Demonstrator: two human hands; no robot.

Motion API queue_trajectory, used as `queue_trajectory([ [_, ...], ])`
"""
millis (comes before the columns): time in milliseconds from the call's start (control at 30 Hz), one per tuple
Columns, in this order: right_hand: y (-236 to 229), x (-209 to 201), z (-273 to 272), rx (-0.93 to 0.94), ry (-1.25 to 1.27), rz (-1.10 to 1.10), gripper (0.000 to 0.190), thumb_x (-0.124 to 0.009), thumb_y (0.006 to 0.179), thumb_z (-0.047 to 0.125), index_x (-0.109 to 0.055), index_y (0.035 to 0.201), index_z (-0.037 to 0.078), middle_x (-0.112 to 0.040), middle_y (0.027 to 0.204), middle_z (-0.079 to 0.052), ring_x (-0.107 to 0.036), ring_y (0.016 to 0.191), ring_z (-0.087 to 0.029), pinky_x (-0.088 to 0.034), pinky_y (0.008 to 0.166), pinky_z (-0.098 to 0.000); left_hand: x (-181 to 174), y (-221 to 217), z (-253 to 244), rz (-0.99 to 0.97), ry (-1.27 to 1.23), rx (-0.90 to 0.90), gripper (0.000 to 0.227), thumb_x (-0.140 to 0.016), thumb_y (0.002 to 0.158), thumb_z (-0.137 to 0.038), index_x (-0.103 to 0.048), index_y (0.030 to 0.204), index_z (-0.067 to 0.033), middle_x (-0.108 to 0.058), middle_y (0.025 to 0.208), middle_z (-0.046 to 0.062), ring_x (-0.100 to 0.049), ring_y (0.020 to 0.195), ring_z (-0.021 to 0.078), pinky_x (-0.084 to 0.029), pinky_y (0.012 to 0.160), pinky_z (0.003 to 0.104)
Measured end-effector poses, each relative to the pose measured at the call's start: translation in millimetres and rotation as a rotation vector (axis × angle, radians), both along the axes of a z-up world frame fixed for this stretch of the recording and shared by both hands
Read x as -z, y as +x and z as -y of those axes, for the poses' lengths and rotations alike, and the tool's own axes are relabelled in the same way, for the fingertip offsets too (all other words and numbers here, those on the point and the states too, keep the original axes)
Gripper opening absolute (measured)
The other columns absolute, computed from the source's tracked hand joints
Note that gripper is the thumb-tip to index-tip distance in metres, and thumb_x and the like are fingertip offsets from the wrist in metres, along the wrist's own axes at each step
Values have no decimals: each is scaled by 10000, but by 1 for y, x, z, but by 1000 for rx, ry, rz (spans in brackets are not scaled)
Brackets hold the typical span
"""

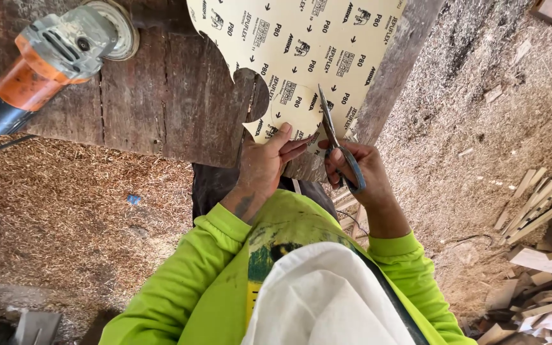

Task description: Tracing the shape of a tool head on sandpaper and cutting it with scissors.

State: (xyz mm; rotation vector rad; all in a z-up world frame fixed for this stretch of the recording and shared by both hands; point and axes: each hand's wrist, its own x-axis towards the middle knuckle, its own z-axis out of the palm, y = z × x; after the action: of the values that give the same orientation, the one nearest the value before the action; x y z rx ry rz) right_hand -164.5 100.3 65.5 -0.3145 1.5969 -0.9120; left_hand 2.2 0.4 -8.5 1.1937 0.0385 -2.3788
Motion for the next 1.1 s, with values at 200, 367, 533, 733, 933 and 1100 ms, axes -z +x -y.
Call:
queue_trajectory([
  [200,-7,-1,0,-45,29,-10,476,-733,973,414,-717,1050,-56,-623,703,-30,-568,577,-104,-473,517,-251,7,1,0,47,-10,44,301,-655,977,-89,-616,1243,48,-735,1123,182,-762,947,314,-658,850,456],
  [367,-9,-2,4,-63,62,-16,457,-735,960,394,-720,1066,-51,-630,685,-29,-564,554,-98,-469,503,-252,10,2,-1,42,-2,42,293,-657,973,-98,-620,1229,40,-732,1120,176,-765,931,296,-657,831,444],
  [533,-6,-1,12,-88,75,-14,467,-726,962,387,-718,1093,-61,-624,666,-33,-559,539,-99,-469,493,-256,1,-11,9,107,-7,-16,295,-675,948,-93,-625,1211,30,-721,1092,159,-750,893,286,-662,790,445],
  [733,3,8,12,-131,22,-16,561,-693,983,431,-676,1207,-83,-603,684,-26,-559,580,-104,-469,539,-257,23,-33,8,171,234,-106,362,-766,886,-122,-640,1203,-2,-722,1119,95,-699,989,246,-653,811,410],
  [933,15,1,26,-100,-63,26,622,-709,973,449,-647,1276,-90,-628,777,-20,-589,647,-108,-496,591,-256,-1,-18,25,320,-81,0,348,-775,903,-179,-709,1205,-19,-748,1159,77,-697,1006,166,-569,861,319],
  [1100,34,-17,55,-58,-130,101,692,-721,952,493,-625,1321,-84,-648,840,-12,-601,687,-98,-512,637,-245,-46,7,65,486,-241,246,313,-763,928,-273,-763,1135,-37,-783,1025,46,-680,920,101,-547,817,288],
])
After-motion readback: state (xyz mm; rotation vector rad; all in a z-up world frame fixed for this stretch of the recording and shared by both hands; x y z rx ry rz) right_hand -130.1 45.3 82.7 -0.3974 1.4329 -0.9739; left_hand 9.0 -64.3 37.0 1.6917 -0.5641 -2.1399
